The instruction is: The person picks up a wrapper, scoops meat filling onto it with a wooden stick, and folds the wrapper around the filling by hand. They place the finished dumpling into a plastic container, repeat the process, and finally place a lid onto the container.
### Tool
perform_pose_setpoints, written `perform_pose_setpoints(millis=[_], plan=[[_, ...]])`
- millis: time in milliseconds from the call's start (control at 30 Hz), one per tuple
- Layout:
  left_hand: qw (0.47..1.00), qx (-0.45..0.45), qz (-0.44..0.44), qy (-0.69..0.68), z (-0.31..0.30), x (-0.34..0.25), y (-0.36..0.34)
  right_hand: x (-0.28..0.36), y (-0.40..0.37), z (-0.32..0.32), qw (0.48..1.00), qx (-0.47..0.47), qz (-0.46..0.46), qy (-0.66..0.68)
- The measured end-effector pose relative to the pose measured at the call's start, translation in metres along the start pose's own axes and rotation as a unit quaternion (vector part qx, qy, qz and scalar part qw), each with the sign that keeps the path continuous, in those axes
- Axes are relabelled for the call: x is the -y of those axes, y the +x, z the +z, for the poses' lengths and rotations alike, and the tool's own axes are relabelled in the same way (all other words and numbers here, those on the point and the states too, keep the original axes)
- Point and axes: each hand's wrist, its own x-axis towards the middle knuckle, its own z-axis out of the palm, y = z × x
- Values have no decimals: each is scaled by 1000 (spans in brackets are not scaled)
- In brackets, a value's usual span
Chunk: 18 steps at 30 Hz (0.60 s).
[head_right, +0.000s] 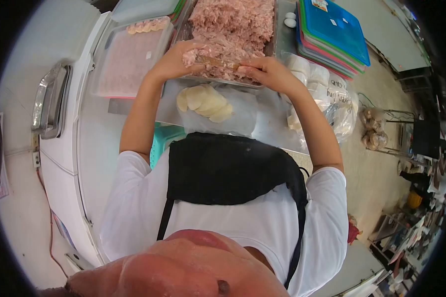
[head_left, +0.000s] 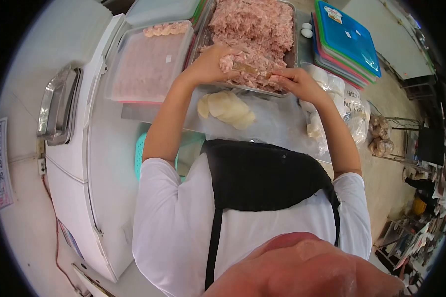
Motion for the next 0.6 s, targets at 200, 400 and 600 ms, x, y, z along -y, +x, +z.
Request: perform_pose_setpoints(millis=[200,400,600], plan=[[983,-20,-180,-3,54,52,1,-23,3,-2,920,-154,-90,-350],[949,34,-311,31,45,16,12,-55,8,26,933,-144,-77,-321],[981,-104,-151,57,37,1,-1,-41,-11,-28,979,-51,55,-188]])
